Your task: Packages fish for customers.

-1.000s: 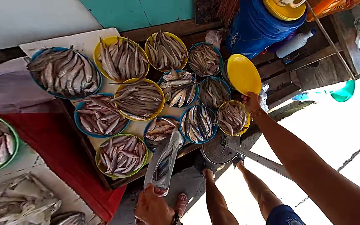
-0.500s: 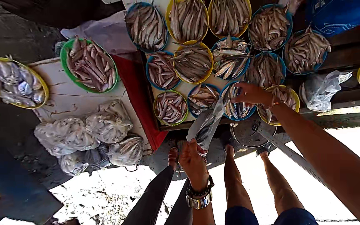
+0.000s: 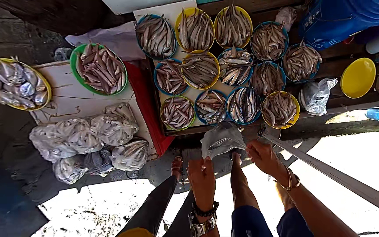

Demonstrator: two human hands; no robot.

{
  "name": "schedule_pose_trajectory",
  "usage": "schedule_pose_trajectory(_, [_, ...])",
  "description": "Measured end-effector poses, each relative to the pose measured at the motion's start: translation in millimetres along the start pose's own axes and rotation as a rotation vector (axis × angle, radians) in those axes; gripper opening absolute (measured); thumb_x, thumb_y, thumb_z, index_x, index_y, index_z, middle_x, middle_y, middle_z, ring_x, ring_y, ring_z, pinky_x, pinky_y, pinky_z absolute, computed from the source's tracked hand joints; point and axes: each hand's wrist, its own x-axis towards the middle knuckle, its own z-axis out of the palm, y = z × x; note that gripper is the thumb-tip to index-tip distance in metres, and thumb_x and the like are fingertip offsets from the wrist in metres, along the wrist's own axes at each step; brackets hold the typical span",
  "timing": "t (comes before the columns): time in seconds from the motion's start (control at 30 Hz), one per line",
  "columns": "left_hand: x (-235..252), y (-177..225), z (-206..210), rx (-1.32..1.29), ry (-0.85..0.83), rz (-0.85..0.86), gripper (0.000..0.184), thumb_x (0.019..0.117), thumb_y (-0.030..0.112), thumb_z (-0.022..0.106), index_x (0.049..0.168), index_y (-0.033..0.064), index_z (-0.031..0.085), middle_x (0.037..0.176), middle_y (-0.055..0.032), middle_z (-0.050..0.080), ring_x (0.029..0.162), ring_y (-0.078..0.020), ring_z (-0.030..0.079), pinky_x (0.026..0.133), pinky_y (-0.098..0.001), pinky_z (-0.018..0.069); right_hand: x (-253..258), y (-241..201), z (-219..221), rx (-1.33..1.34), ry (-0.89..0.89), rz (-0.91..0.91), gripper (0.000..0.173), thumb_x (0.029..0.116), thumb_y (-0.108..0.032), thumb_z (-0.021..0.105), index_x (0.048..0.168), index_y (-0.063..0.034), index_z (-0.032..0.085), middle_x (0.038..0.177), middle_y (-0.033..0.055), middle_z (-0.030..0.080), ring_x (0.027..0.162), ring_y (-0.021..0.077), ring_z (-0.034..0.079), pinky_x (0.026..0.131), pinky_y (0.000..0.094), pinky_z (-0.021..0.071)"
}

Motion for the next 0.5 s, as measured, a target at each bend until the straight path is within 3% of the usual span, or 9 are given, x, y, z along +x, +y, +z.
schedule_pose_trajectory(0.07, [-14.7,6.5,-8.3,0.163,-0.057,0.057,0.035,0.1003,0.021,0.056,0.092,-0.0107,0.066,0.094,-0.0298,0.062,0.092,-0.0460,0.062,0.082,-0.0613,0.0503,-33.5,0.7,4.9,-0.008,-0.022,-0.140,0.021,0.1005,-0.009,0.053,0.101,0.0063,0.067,0.080,0.0137,0.070,0.065,0.0198,0.069,0.062,0.0349,0.0599])
schedule_pose_trajectory(0.1, [-25.8,15.0,-10.7,0.181,-0.099,0.052,0.034,0.1019,0.022,0.056,0.098,-0.0101,0.067,0.093,-0.0293,0.063,0.088,-0.0457,0.064,0.079,-0.0611,0.0525,-50.4,0.7,5.6,-0.027,-0.023,-0.232,0.020,0.1006,-0.009,0.053,0.099,0.0052,0.068,0.080,0.0132,0.070,0.065,0.0193,0.070,0.062,0.0342,0.0600])
schedule_pose_trajectory(0.17, [-55.5,30.6,-3.1,0.063,-0.142,0.118,0.031,0.1036,0.024,0.054,0.099,-0.0050,0.066,0.079,-0.0161,0.063,0.070,-0.0274,0.065,0.065,-0.0446,0.0555,-83.6,0.8,0.2,-0.097,-0.024,-0.437,0.021,0.1028,-0.011,0.052,0.097,0.0012,0.069,0.082,0.0113,0.070,0.069,0.0173,0.069,0.065,0.0314,0.0601])
schedule_pose_trajectory(0.2, [-73.9,36.8,6.8,-0.095,-0.152,0.186,0.030,0.1041,0.023,0.054,0.096,-0.0033,0.066,0.076,-0.0100,0.063,0.067,-0.0172,0.063,0.063,-0.0346,0.0552,-100.0,0.1,-7.1,-0.131,-0.030,-0.530,0.022,0.1043,-0.013,0.051,0.097,-0.0015,0.069,0.083,0.0102,0.069,0.070,0.0164,0.069,0.065,0.0302,0.0593])
schedule_pose_trajectory(0.27, [-116.1,44.6,34.1,-0.496,-0.182,0.338,0.029,0.1047,0.020,0.054,0.094,-0.0040,0.067,0.082,-0.0067,0.067,0.075,-0.0076,0.063,0.073,-0.0266,0.0552,-131.2,-2.4,-29.1,-0.176,-0.028,-0.687,0.021,0.1060,-0.015,0.050,0.098,-0.0067,0.068,0.084,0.0073,0.067,0.076,0.0151,0.067,0.067,0.0277,0.0573])
schedule_pose_trajectory(0.33, [-162.2,53.8,62.1,-0.791,-0.223,0.436,0.029,0.1069,0.021,0.051,0.090,0.0010,0.064,0.083,0.0001,0.065,0.080,-0.0001,0.062,0.076,-0.0219,0.0537,-157.9,-0.7,-58.2,-0.122,0.005,-0.766,0.021,0.1071,-0.017,0.052,0.103,-0.0082,0.070,0.093,0.0067,0.070,0.093,0.0144,0.067,0.084,0.0258,0.0556])
schedule_pose_trajectory(0.4, [-210.6,65.1,83.5,-0.875,-0.226,0.504,0.031,0.1082,0.023,0.048,0.089,0.0030,0.062,0.081,0.0012,0.064,0.079,-0.0004,0.062,0.076,-0.0221,0.0534,-181.8,12.2,-83.6,0.030,0.029,-0.748,0.018,0.1082,-0.019,0.052,0.104,-0.0078,0.066,0.106,0.0057,0.065,0.104,0.0091,0.063,0.092,0.0219,0.0541])
schedule_pose_trajectory(0.47, [-252.8,83.3,97.7,-0.713,-0.187,0.601,0.028,0.1044,0.015,0.050,0.084,-0.0003,0.061,0.075,-0.0058,0.061,0.072,-0.0096,0.062,0.069,-0.0271,0.0549,-205.9,35.2,-101.3,0.241,0.003,-0.719,0.017,0.1080,-0.018,0.052,0.102,-0.0077,0.064,0.125,0.0052,0.066,0.118,0.0115,0.063,0.100,0.0279,0.0544])
schedule_pose_trajectory(0.5, [-270.0,96.0,103.3,-0.565,-0.151,0.661,0.023,0.0996,0.012,0.053,0.081,0.0001,0.059,0.071,-0.0069,0.057,0.066,-0.0123,0.059,0.063,-0.0276,0.0517,-218.3,46.9,-108.7,0.344,-0.026,-0.697,0.016,0.1075,-0.016,0.052,0.102,-0.0075,0.065,0.127,0.0052,0.068,0.121,0.0147,0.064,0.103,0.0328,0.0546])
